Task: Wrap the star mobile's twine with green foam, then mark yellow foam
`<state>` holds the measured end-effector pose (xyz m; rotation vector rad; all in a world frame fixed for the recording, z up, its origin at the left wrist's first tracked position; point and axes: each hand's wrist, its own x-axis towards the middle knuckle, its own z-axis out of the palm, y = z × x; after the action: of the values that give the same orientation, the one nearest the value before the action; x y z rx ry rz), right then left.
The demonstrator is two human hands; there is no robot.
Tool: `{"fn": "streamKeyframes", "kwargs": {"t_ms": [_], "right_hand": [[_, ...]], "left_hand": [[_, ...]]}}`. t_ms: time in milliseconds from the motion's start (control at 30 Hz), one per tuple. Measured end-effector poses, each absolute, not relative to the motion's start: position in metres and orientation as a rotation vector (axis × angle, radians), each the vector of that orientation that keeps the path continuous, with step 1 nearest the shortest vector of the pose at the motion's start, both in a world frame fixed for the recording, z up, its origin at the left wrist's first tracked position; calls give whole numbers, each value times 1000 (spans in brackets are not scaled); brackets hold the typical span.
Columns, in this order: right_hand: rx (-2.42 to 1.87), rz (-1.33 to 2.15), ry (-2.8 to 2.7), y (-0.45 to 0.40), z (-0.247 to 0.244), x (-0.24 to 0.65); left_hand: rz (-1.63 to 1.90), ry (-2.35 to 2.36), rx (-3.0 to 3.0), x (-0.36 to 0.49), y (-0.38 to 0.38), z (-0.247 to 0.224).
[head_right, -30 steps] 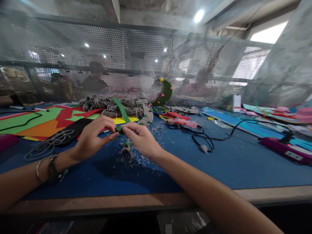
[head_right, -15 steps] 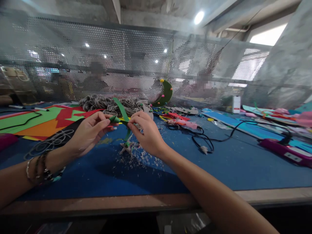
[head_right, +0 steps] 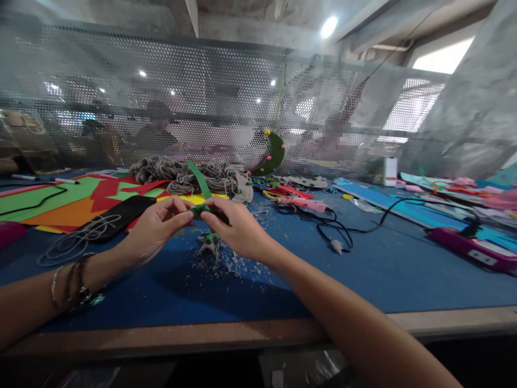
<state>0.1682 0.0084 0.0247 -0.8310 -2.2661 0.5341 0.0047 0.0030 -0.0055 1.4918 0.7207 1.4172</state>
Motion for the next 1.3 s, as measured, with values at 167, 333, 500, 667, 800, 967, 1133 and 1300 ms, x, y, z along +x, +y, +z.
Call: {"fn": "streamKeyframes", "kwargs": {"t_ms": [167,333,500,667,800,967,1133,1300], "right_hand": [[-815,661,-2190,11,25,170],[-778,458,-2220,13,24,172],[-792,329,-2304,10,24,171],[-770,529,-2319,12,24,172],[-728,870,-2251,14,23,172],[-766,886,-2128,13,21,171],[-749,823,-2054,13,20,169],[-704,806,-2016,11,18,166]], "left_hand": [[1347,638,1445,4,2,-5],[1253,687,1486,6,0,-2],[1263,822,1684,4,0,3],[1279,773,1646,3,0,2],[1291,726,1608,4,0,0],[1295,738,1636,4,-1,2],[1300,773,1644,6,-4,3],[1322,778,1599,7,-4,1]]}}
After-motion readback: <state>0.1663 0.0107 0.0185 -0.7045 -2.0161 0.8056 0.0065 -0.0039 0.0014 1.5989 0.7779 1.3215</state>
